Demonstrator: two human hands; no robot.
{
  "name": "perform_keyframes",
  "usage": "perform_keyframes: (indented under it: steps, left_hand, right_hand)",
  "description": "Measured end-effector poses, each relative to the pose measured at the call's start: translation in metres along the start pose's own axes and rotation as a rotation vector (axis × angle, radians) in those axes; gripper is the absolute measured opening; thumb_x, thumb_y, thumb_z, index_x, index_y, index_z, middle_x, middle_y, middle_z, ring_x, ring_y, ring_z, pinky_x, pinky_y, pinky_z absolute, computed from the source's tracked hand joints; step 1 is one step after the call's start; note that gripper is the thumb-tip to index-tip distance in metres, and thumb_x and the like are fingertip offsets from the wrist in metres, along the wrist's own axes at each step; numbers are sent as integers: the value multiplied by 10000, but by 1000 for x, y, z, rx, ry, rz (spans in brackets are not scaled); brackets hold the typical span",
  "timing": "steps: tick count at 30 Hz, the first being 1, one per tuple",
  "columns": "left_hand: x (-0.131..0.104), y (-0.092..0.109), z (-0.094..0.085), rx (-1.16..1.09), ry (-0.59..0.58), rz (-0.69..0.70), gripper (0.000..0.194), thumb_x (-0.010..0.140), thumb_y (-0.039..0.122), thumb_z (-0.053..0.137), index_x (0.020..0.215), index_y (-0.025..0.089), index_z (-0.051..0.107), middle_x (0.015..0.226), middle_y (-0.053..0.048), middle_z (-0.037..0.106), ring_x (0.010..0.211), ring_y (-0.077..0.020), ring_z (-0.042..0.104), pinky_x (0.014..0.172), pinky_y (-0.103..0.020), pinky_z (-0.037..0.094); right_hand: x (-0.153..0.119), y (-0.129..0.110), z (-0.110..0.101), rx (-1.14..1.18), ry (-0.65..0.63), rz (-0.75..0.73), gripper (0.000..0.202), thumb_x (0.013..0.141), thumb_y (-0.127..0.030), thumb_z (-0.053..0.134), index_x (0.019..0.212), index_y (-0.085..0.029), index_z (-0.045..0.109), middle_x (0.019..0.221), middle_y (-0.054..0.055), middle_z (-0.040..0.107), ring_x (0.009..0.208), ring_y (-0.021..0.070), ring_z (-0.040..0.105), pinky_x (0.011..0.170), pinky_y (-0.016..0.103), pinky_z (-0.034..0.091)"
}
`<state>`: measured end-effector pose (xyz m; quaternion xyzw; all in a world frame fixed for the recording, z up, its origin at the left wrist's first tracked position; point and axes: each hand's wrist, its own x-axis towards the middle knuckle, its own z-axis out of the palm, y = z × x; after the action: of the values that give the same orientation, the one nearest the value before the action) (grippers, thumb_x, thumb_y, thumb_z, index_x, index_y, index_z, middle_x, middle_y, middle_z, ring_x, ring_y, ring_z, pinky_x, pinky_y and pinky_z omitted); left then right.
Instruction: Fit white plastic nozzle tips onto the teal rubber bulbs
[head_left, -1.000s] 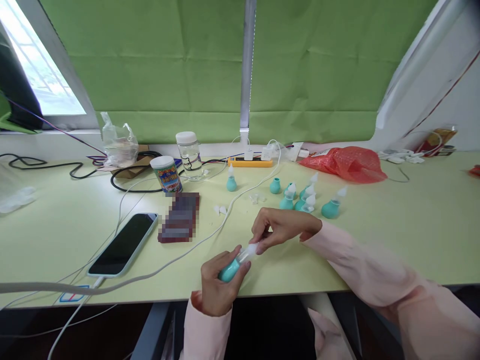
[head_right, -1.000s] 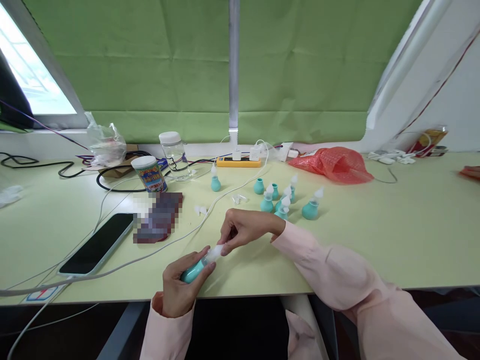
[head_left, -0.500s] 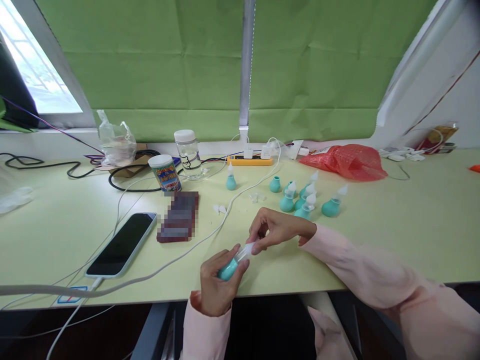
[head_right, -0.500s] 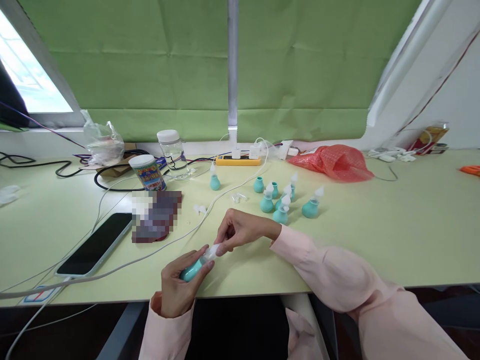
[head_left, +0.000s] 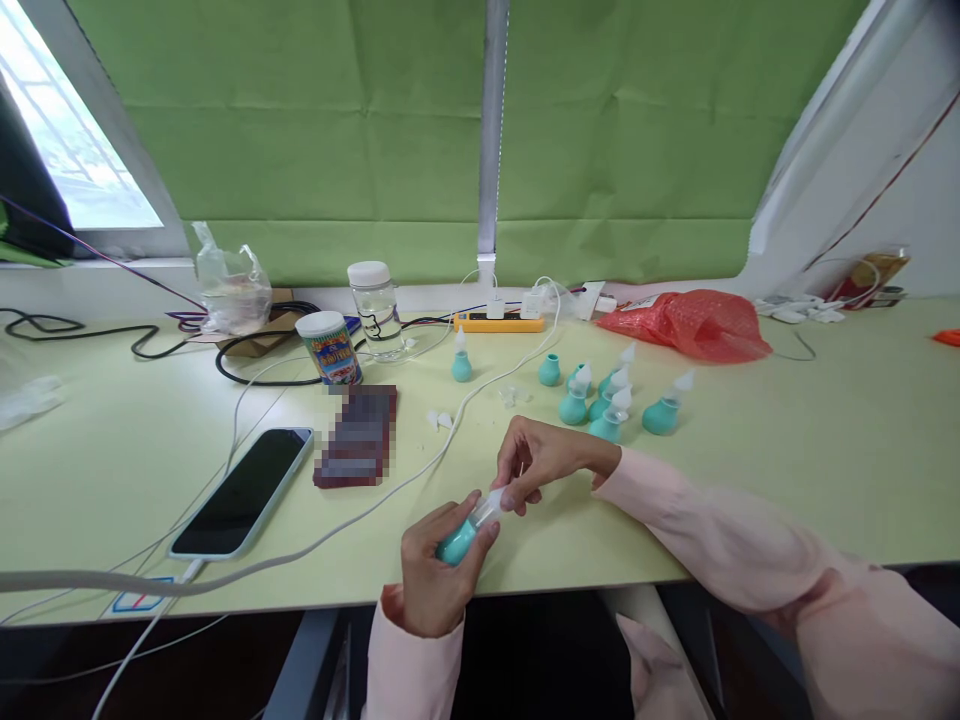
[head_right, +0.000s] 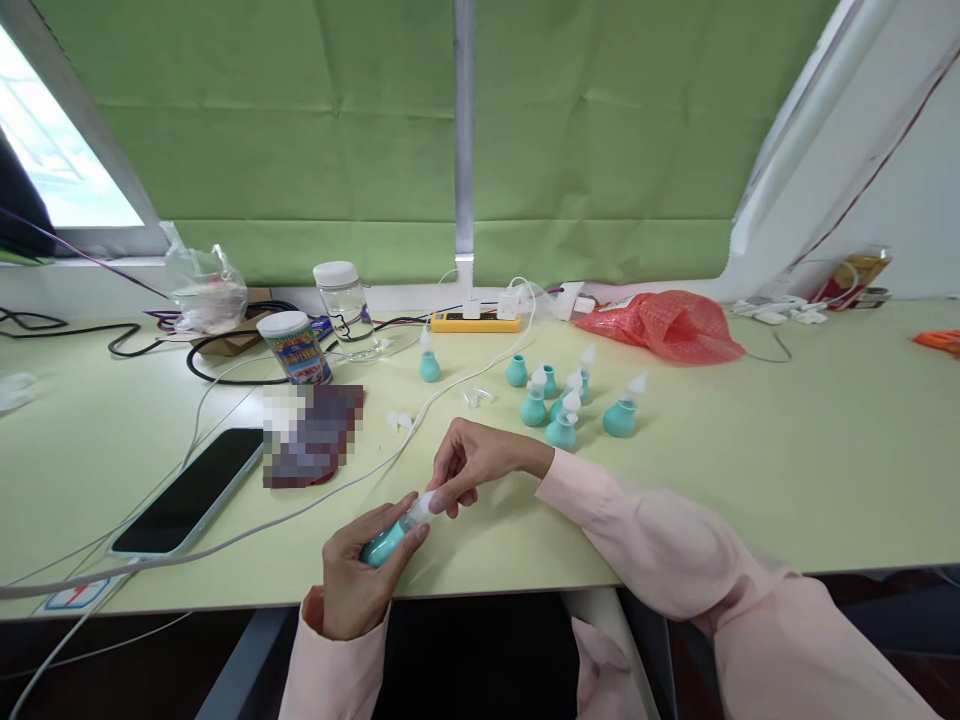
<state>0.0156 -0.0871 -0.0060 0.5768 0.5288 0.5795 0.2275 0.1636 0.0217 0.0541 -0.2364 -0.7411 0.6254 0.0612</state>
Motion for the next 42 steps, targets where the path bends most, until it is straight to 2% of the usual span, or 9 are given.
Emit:
perform_keyframes:
  steps: [6, 11, 15, 18, 20, 24, 30, 38, 42]
  left_hand:
    - [-2, -2, 4, -76, 133, -52, 308, 639, 323, 641, 887, 142, 646, 856, -76, 671, 819, -225, 607, 738, -329, 483]
    - [-2, -9, 4, -234, 175, 41, 550, 764, 356, 488, 1256, 145, 361, 1205, -132, 488, 1072, -249, 478, 852, -363, 423]
    - [-1, -11, 4, -174, 138, 76, 351, 775, 296, 485, 1103, 174, 511, 1153, -121, 501, 1002, -239, 508, 796, -367, 446]
    - [-1, -12, 5, -116, 143, 114, 249, 774, 269, 485, 988, 170, 566, 1101, -117, 519, 1000, -238, 501, 767, -359, 454]
    - [0, -13, 4, -94, 142, 119, 223, 778, 266, 474, 948, 167, 579, 1079, -115, 528, 994, -235, 504, 778, -366, 451]
    - [1, -12, 1, -10, 92, 159, 190, 781, 224, 464, 917, 165, 583, 1052, -110, 540, 1019, -237, 490, 838, -395, 421]
    - [3, -11, -1, 71, 72, 213, 185, 781, 184, 455, 914, 164, 583, 1033, -101, 554, 1000, -231, 506, 831, -386, 426]
    - [2, -10, 0, 74, 71, 196, 173, 780, 199, 461, 883, 165, 596, 980, -95, 580, 943, -220, 538, 799, -364, 440]
    - [3, -9, 0, 89, 44, 199, 168, 772, 211, 474, 859, 163, 608, 936, -88, 603, 912, -216, 561, 775, -339, 462]
  right_hand:
    - [2, -8, 10, -37, 165, -135, 281, 607, -359, 673, 696, -94, 650, 518, 6, 585, 397, 43, 467, 385, 155, 373]
    - [10, -47, 0, -319, 632, -327, 364, 685, -445, 576, 563, -103, 598, 463, 0, 523, 380, 40, 393, 375, 176, 302]
    - [43, -64, -27, -636, 987, -425, 404, 773, -437, 469, 556, -113, 573, 489, 6, 517, 446, 60, 411, 474, 202, 327]
    - [79, -58, -45, -907, 1098, -255, 379, 805, -383, 429, 573, -119, 570, 535, 23, 529, 536, 96, 455, 535, 221, 316]
    - [101, -48, -52, -1011, 1075, -76, 358, 804, -369, 423, 590, -125, 574, 588, 41, 549, 599, 123, 484, 539, 225, 306]
    - [121, -31, -58, -1032, 1000, 14, 375, 771, -415, 461, 556, -126, 569, 580, 60, 553, 596, 146, 501, 506, 225, 293]
    - [96, -27, -60, -1031, 1061, -24, 478, 716, -566, 460, 695, -113, 613, 679, 76, 590, 672, 165, 519, 569, 237, 323]
    - [63, -5, -44, -1105, 571, 57, 96, 663, -173, 536, 668, -127, 621, 665, 58, 606, 631, 144, 528, 534, 220, 334]
    - [55, 8, -41, -1093, 473, 114, 238, 504, -31, 589, 722, -119, 625, 743, 88, 617, 668, 184, 548, 498, 218, 339]
